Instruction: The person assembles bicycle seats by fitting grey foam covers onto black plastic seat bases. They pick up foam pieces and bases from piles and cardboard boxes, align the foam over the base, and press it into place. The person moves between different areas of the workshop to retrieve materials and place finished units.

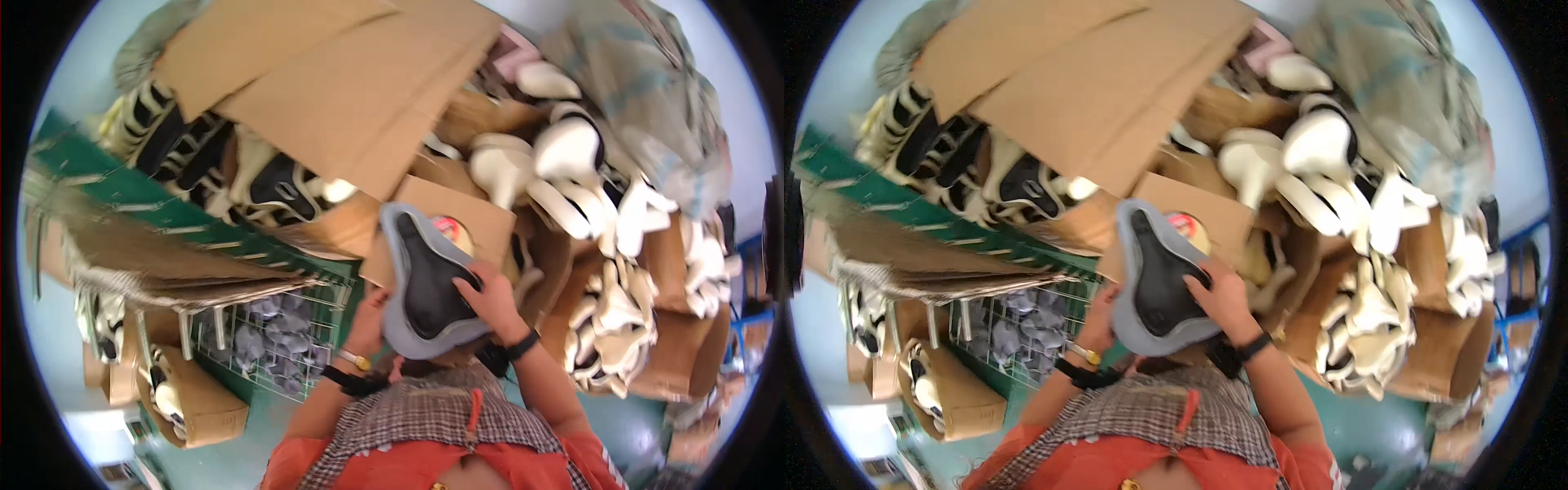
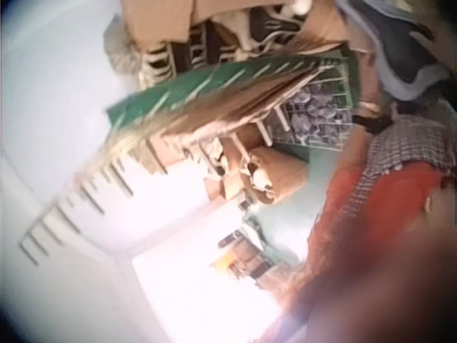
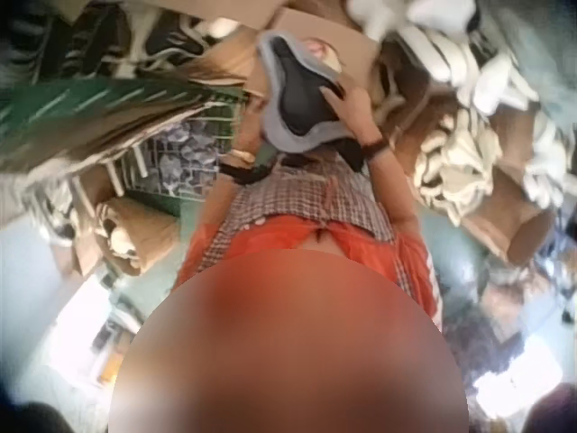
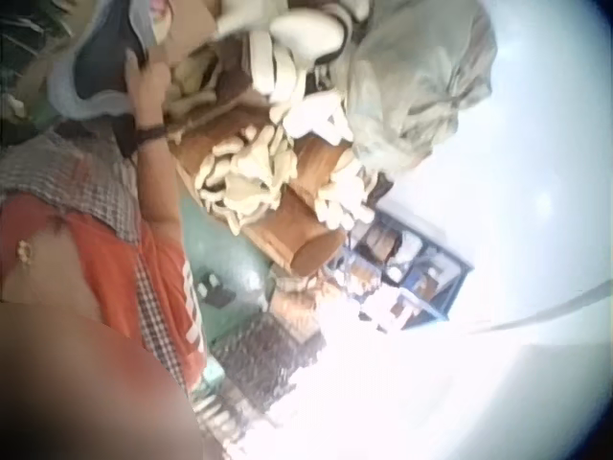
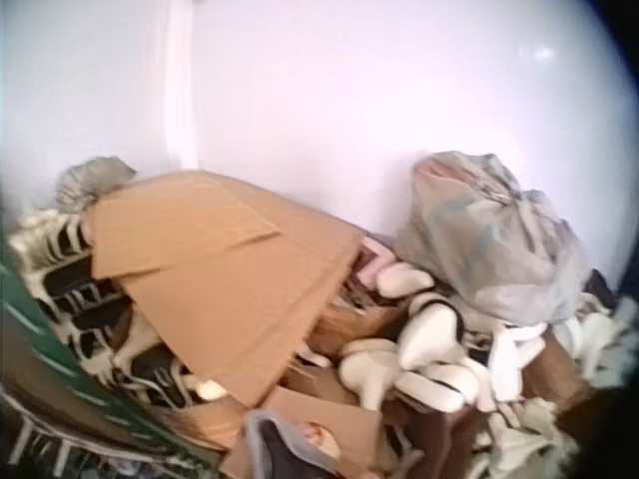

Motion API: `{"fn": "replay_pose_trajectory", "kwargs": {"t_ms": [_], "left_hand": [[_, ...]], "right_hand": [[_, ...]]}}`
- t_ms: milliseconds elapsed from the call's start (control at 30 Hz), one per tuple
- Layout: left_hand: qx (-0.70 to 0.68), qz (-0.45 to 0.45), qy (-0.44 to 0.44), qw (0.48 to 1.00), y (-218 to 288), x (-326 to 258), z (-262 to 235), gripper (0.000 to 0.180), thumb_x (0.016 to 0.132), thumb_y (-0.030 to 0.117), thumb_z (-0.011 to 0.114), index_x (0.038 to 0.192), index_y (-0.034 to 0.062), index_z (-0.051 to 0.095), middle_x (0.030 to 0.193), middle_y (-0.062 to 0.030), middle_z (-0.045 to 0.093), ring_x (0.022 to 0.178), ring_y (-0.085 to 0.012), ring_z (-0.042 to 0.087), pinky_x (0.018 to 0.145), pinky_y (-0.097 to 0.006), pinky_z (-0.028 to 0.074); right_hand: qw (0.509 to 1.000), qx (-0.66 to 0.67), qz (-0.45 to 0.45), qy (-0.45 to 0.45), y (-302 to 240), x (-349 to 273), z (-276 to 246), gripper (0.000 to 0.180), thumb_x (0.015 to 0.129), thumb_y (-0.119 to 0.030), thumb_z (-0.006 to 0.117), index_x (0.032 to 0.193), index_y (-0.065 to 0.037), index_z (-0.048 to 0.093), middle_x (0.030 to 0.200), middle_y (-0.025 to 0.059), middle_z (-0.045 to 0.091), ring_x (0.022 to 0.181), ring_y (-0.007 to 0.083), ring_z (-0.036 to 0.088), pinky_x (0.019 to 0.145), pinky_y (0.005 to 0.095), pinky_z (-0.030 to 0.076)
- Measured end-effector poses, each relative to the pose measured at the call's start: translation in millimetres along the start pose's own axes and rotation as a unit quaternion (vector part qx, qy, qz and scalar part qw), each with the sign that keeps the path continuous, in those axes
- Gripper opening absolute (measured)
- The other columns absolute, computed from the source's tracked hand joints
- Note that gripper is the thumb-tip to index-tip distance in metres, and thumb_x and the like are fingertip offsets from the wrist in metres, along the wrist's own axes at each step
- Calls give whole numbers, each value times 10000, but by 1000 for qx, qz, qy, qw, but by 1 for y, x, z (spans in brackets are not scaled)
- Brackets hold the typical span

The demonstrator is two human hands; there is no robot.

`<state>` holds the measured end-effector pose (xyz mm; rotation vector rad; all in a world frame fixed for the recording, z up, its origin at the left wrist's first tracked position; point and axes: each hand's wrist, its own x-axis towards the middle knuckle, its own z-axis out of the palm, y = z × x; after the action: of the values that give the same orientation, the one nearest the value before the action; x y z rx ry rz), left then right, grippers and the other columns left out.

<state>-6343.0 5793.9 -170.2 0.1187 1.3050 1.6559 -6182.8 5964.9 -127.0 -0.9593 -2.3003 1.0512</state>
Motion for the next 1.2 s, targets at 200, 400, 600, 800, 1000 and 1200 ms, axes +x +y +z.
{"fn": "replay_pose_trajectory", "kwargs": {"t_ms": [200,400,600,800,1000,1200], "left_hand": [[-142,-55,-66,986,-7,-7,9,264,899,225,588,1118,89,532,1005,-9,582,928,-117,564,819,-265,472],[-238,-85,-107,961,15,-26,18,449,920,348,529,1261,64,473,1213,-63,558,1116,-204,521,962,-343,409],[-318,-144,-133,928,19,-27,25,563,913,455,474,1295,43,445,1227,-142,554,1112,-267,548,962,-392,439],[-278,-158,-214,923,14,-32,55,519,877,390,534,1245,27,496,1186,-146,578,1063,-266,570,943,-407,447],[-260,-275,-278,883,-23,-37,139,588,860,489,495,1231,34,503,1131,-137,594,973,-279,583,915,-420,452],[-73,-366,-301,877,-65,-125,274,612,873,539,418,1214,39,510,1127,-141,589,953,-286,578,913,-433,449]], "right_hand": [[989,-56,-36,135,-10,-23,15,363,822,-98,607,1157,16,526,925,219,619,848,373,610,732,414,488],[985,-21,-136,107,-16,-28,22,344,815,-15,587,1153,12,528,914,207,618,839,356,613,715,396,497],[966,219,100,93,-15,-46,25,232,805,-87,675,1007,14,622,870,39,651,776,88,576,692,249,476],[901,385,157,121,-17,-71,-19,169,862,-66,621,1020,-13,644,899,-30,629,792,36,550,715,203,463],[927,238,55,284,5,-144,-85,175,851,-56,613,1022,-50,650,979,53,648,864,106,588,758,249,482],[905,147,53,396,39,-249,-145,145,809,-74,637,943,-21,626,880,99,618,804,209,601,700,313,484]]}}
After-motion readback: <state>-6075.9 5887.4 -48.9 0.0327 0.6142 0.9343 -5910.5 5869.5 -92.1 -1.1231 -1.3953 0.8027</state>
